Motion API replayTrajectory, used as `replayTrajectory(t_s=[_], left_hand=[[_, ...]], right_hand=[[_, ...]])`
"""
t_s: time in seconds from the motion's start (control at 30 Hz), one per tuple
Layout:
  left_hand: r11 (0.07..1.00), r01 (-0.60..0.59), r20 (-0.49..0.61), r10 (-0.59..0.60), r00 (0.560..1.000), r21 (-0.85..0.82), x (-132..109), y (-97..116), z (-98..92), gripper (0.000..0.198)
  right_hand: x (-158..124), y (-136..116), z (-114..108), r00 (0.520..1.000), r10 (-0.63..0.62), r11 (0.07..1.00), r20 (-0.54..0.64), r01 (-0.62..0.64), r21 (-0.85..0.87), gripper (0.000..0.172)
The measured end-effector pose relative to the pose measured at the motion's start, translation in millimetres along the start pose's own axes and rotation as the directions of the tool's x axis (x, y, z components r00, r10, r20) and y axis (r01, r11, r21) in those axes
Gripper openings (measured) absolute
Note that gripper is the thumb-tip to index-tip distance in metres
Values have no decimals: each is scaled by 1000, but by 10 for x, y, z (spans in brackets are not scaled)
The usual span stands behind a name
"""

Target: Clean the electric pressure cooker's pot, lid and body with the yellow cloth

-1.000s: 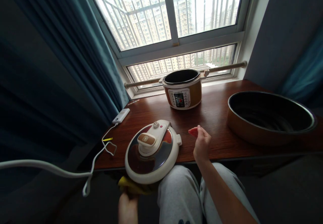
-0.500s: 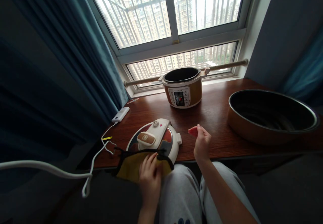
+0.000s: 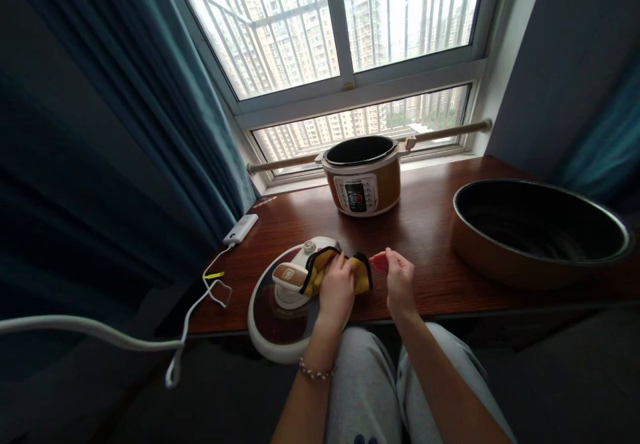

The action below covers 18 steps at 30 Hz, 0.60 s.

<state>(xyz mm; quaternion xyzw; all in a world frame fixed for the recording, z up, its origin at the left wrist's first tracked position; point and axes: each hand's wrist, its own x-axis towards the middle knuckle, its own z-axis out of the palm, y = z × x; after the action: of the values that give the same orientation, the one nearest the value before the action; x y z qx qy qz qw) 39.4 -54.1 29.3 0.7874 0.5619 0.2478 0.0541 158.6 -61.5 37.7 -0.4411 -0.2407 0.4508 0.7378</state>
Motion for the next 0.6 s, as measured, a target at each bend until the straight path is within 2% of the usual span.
replayTrajectory(t_s=[0.07,0.1,0.13,0.17,0.2,0.23,0.27,0.3,0.33,0.37,0.4,0.43,0.47,0.5,0.53,0.57,0.6], left_hand=[[996,-83,72,82,994,15,-12,61,-20,28],[991,-129,140,133,981,-33,-29,90,-57,26],[980,-156,231,182,956,-126,-48,110,-118,22],[956,-148,339,230,912,-252,-68,116,-203,19],[917,-92,439,271,857,-387,-87,107,-309,18],[862,13,519,293,803,-507,-108,80,-429,20],[790,144,567,286,772,-595,-132,37,-554,24],[694,265,560,238,794,-670,-160,-19,-678,27],[568,358,521,150,840,-741,-192,-87,-796,29],[419,410,461,24,887,-811,-229,-162,-903,31],[269,416,394,-133,909,-869,-268,-241,-1002,32],[138,388,337,-290,895,-911,-307,-322,-1095,33],[39,337,288,-432,855,-941,-343,-401,-1184,33],[-16,278,241,-546,802,-960,-374,-476,-1272,33],[-26,218,187,-624,759,-976,-395,-545,-1360,31],[12,145,98,-680,726,-989,-406,-608,-1446,30],[113,62,-38,-715,698,-992,-406,-664,-1526,31]], right_hand=[[3,1,-5,1000,9,1000,5,-9,4,34],[2,-2,-7,1000,14,1000,6,-14,4,34],[1,-6,-7,1000,17,1000,6,-17,1,33],[-1,-11,-7,1000,19,1000,7,-19,-5,33],[-2,-16,-7,1000,19,1000,8,-19,-10,33],[-2,-21,-7,1000,19,1000,8,-19,-14,33],[-1,-25,-8,1000,18,1000,5,-18,-13,33],[1,-30,-10,1000,19,1000,-2,-19,-7,33],[4,-35,-12,1000,21,1000,-12,-21,4,33],[7,-41,-16,999,26,1000,-23,-25,17,32],[10,-47,-20,999,30,999,-33,-29,30,31],[13,-53,-23,999,35,999,-41,-34,39,31],[14,-58,-26,998,39,998,-46,-37,46,31],[14,-61,-28,998,42,998,-47,-39,50,31],[13,-61,-27,998,43,998,-47,-41,53,30],[9,-59,-25,998,44,998,-46,-41,56,30],[5,-55,-21,998,44,997,-45,-42,58,30]])
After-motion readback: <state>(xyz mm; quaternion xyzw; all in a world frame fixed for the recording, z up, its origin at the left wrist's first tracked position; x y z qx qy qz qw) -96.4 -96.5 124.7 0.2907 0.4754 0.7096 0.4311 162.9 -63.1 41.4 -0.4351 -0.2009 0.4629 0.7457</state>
